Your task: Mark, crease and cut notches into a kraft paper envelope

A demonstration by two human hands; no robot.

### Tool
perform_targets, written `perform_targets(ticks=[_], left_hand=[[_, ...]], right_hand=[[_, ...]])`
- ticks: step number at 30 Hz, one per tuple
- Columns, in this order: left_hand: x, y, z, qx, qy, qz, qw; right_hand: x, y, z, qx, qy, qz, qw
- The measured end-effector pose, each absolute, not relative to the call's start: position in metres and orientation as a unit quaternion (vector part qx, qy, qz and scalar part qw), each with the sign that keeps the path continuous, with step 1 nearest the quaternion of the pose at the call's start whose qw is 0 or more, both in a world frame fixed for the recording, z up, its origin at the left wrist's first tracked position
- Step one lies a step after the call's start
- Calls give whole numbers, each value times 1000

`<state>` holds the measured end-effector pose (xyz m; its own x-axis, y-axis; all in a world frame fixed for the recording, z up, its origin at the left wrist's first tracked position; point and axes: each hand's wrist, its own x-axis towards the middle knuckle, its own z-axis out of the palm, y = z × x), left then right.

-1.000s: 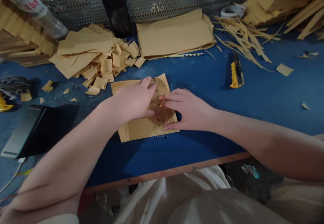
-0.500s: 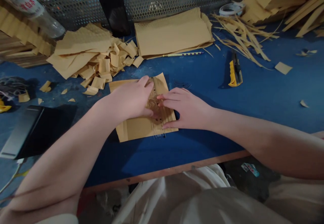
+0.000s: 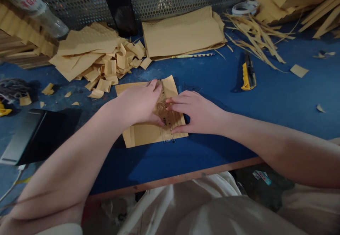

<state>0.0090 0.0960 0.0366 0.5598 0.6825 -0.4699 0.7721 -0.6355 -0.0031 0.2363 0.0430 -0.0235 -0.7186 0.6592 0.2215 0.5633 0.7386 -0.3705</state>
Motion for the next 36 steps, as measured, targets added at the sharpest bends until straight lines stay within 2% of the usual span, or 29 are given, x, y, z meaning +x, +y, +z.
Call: perform_targets(ticks=[11,36], left_hand=[[15,94,46,865,421,-258,92],[13,90,47,870,415,-246,100]], right_hand=[[237,45,-24,-332,-915,152,170],[237,46,-25,-331,-917,148,165]])
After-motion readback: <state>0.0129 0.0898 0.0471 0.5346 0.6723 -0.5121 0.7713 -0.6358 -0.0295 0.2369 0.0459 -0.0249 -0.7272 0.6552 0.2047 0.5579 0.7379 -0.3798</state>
